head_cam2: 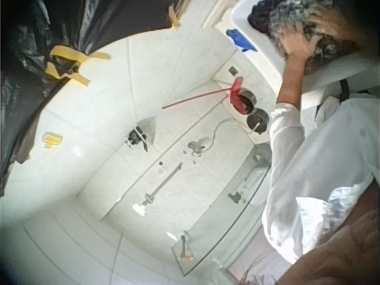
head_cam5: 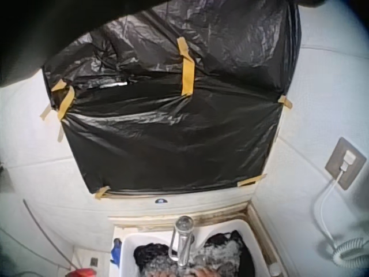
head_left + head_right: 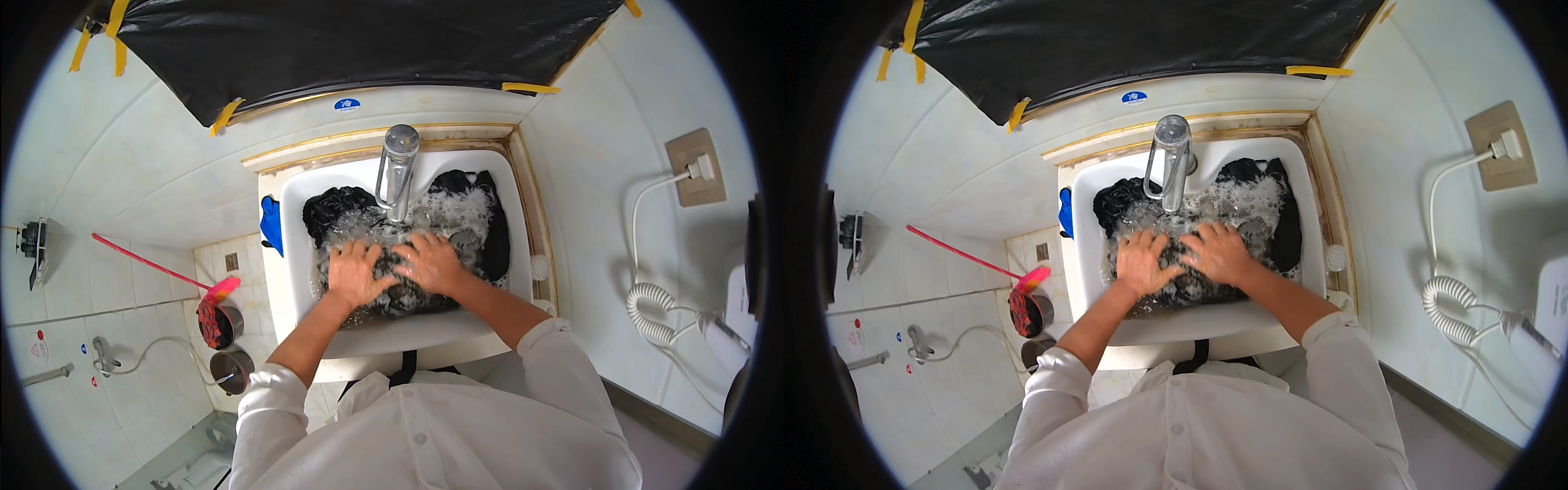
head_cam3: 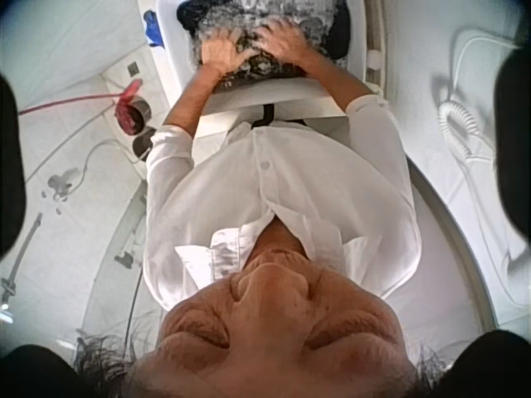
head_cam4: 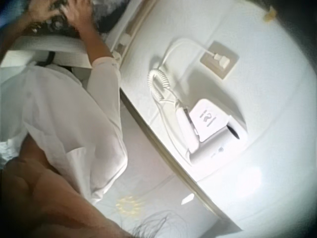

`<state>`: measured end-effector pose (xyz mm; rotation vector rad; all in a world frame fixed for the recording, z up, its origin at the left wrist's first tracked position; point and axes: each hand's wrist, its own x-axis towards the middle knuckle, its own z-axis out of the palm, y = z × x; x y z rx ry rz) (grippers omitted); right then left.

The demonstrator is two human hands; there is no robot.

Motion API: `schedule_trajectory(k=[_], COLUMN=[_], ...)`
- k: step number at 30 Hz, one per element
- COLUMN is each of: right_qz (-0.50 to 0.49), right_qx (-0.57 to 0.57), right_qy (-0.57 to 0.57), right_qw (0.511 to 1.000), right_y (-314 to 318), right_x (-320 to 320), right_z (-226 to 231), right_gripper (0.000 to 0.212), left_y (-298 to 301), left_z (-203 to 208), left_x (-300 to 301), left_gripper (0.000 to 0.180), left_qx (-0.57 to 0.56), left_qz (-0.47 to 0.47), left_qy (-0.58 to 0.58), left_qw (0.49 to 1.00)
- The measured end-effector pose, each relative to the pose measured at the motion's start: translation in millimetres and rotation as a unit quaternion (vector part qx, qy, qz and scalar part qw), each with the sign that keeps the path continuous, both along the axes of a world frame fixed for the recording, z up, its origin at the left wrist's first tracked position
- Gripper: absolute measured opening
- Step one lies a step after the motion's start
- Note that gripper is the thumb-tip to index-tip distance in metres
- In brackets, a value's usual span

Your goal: The person hand washes dark garments in a sink filled with soapy water. They scrub the fabric with a pink brush, then rinse and wring the clothes under running water from the faucet.

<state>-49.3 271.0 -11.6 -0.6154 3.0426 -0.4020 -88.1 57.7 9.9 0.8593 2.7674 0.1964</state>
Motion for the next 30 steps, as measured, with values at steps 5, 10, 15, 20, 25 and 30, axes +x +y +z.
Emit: schedule_trajectory(k=[5, 10, 15, 20, 25, 30], right_qz=[-0.125, -0.174, -0.2, -0.113, -0.052, 0.0], right_qx=[-0.033, -0.069, -0.137, -0.288, -0.106, 0.009], right_qy=[-0.205, -0.155, -0.191, -0.057, -0.067, -0.056], right_qw=[0.97, 0.97, 0.951, 0.949, 0.991, 0.998], right_y=[2, 7, 6, 20, 22, -1], right_x=[-53, -85, -71, -29, 43, 80], right_z=[-3, -7, 26, 76, 70, 29], right_gripper=[0.038, 0.04, 0.052, 0.046, 0.065, 0.068], left_y=[10, 17, 6, -23, -22, 2], left_z=[-8, -1, 20, 46, 51, 19], left_x=[-51, -67, -46, -8, 58, 86], left_gripper=[0.076, 0.078, 0.064, 0.054, 0.105, 0.112], left_qx=[-0.018, 0.003, 0.181, 0.301, 0.175, 0.048], left_qz=[0.047, 0.125, 0.179, 0.112, 0.071, 0.048], left_qy=[-0.094, -0.122, -0.075, -0.065, 0.018, 0.05], left_qw=[0.994, 0.985, 0.964, 0.945, 0.982, 0.996])
